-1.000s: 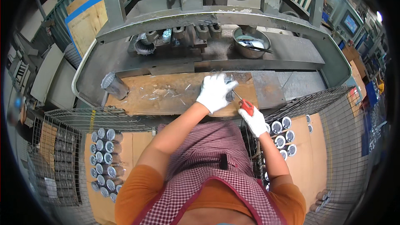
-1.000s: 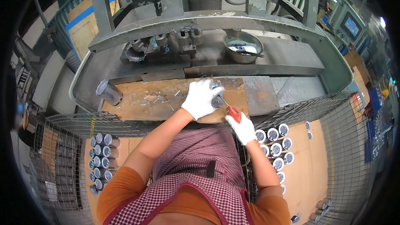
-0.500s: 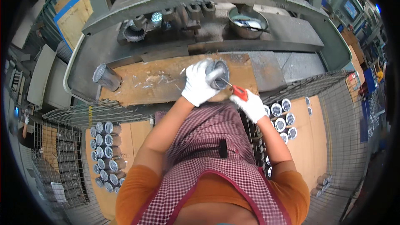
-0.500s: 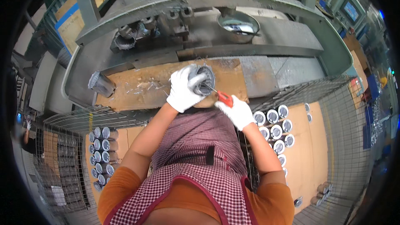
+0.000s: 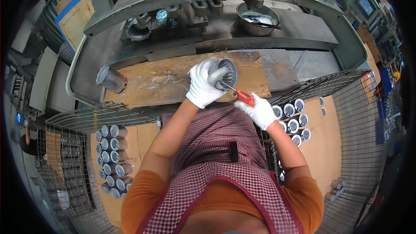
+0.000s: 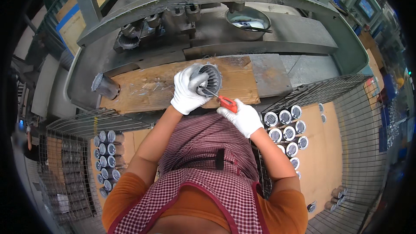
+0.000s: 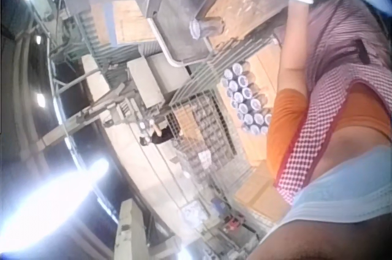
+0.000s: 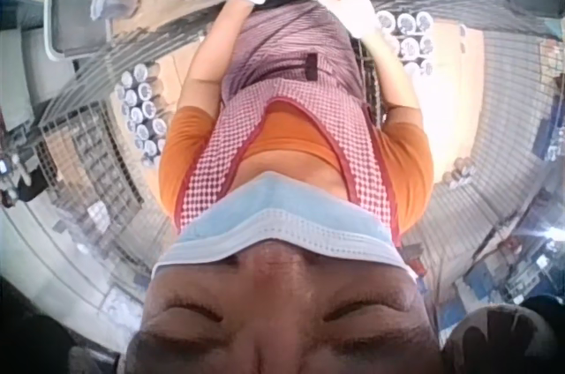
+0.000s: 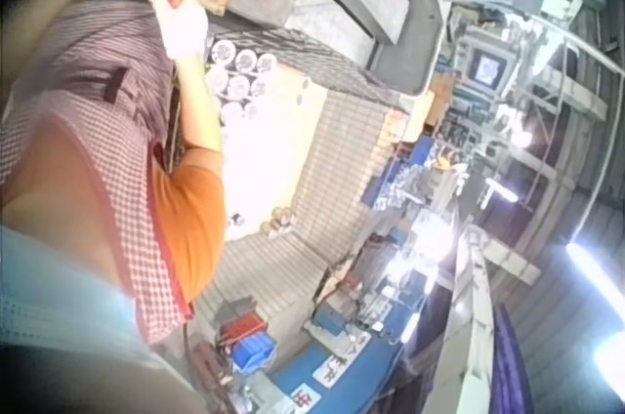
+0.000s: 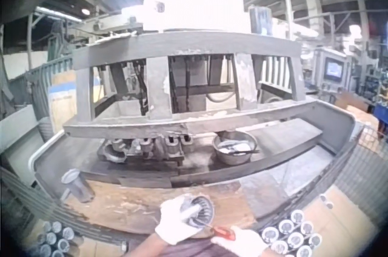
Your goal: Deburring and inspecting circular metal casting parts at a workshop station.
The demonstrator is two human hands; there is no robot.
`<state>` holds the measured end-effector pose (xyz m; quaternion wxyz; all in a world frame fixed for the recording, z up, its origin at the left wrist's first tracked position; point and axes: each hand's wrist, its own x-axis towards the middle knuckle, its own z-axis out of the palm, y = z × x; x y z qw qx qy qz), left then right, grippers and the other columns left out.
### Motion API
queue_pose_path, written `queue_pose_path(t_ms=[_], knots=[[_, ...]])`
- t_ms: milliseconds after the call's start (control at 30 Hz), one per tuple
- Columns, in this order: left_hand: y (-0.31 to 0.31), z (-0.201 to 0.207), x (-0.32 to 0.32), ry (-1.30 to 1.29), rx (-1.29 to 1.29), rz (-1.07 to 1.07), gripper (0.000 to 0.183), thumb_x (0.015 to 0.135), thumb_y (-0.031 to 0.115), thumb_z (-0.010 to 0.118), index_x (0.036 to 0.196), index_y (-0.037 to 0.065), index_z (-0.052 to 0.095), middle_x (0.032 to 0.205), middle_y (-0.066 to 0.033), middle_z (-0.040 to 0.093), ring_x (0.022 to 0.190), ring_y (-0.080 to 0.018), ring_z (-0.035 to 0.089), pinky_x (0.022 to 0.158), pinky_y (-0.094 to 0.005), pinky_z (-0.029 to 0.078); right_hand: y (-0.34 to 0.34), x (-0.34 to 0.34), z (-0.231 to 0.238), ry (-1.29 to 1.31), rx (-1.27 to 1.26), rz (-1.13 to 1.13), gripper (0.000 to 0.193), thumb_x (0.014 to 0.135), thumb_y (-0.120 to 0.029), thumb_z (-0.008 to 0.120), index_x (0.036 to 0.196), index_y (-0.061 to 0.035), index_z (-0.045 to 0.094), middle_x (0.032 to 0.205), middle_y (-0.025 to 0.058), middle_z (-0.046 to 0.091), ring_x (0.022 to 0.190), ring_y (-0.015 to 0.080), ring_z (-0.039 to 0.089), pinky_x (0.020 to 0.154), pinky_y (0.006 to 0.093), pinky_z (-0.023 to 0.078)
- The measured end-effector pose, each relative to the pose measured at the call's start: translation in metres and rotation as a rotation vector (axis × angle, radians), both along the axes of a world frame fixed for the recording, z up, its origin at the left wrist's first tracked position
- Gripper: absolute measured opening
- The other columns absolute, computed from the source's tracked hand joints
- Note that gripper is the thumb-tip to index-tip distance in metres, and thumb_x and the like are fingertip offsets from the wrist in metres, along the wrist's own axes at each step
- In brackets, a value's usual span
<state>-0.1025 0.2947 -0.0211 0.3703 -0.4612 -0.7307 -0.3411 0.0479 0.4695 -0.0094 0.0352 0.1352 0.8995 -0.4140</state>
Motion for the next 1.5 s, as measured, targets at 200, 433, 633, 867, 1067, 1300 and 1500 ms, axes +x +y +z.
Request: queue_pose_path(t_ms=[200,433,633,867,1067,1300,1500], knots=[[-0.009,-0.006,-0.004,0.018,0.052,-0.016,0.073,0.05,0.032,0.089,0.11,0.017,0.05,0.116,-0.0162,0.054,0.09,-0.0356,0.061,0.072,-0.0445,0.05,-0.011,-0.007,0.009,-0.037,0.108,0.02,0.074,0.079,-0.07,0.058,0.107,-0.0022,0.06,0.091,0.0237,0.066,0.092,0.0419,0.063,0.079,0.0438,0.049],[-0.027,-0.007,-0.005,-0.171,0.138,-0.054,0.082,0.06,0.036,0.09,0.12,0.02,0.036,0.117,-0.021,0.058,0.103,-0.0376,0.062,0.086,-0.0472,0.052,0.013,0.005,0.036,0.063,0.054,-0.111,0.055,0.08,-0.057,0.067,0.1,-0.0061,0.061,0.089,0.0184,0.068,0.086,0.0339,0.067,0.078,0.0377,0.051],[-0.053,-0.017,-0.012,-0.232,0.178,0.042,0.079,0.059,0.041,0.09,0.115,0.016,0.041,0.118,-0.0183,0.057,0.107,-0.0367,0.059,0.092,-0.0465,0.048,0.12,0.003,0.044,0.709,-0.147,-0.511,0.046,0.086,-0.022,0.072,0.127,-0.004,0.058,0.107,0.0071,0.066,0.089,0.0118,0.062,0.08,0.0279,0.051],[-0.093,-0.055,-0.043,-0.948,0.439,-0.012,0.074,0.089,0.033,0.064,0.147,0.004,0.028,0.122,-0.0188,0.058,0.106,-0.0272,0.059,0.09,-0.0393,0.048,0.227,0.008,0.002,0.469,0.664,-1.056,0.07,0.077,-0.052,0.071,0.12,0.0017,0.059,0.121,0.0224,0.058,0.107,0.0375,0.059,0.095,0.0451,0.045],[-0.102,-0.061,-0.039,-0.9,0.539,0.292,0.052,0.1,0.023,0.046,0.145,0.002,0.031,0.125,-0.0192,0.056,0.112,-0.025,0.055,0.1,-0.0363,0.042,0.151,-0.02,0.026,0.945,0.938,-0.937,0.069,0.076,-0.041,0.075,0.134,-0.0123,0.051,0.132,0.019,0.052,0.117,0.0354,0.053,0.097,0.0438,0.043],[-0.107,-0.075,-0.045,-0.853,0.491,0.301,0.05,0.103,0.033,0.04,0.143,0.003,0.035,0.123,-0.0193,0.057,0.107,-0.0249,0.059,0.097,-0.0367,0.044,0.134,-0.145,0.057,0.624,0.867,-0.511,0.066,0.08,-0.054,0.064,0.13,-0.0124,0.055,0.127,0.0163,0.056,0.111,0.0364,0.056,0.09,0.0465,0.046],[-0.102,-0.069,-0.042,-0.877,0.489,0.315,0.046,0.103,0.032,0.04,0.138,0.003,0.043,0.117,-0.0171,0.061,0.101,-0.0203,0.06,0.092,-0.0346,0.046,0.153,-0.181,0.056,0.429,0.614,-0.245,0.038,0.086,-0.042,0.059,0.111,-0.0153,0.067,0.099,0.019,0.067,0.095,0.0367,0.063,0.085,0.0446,0.049]])
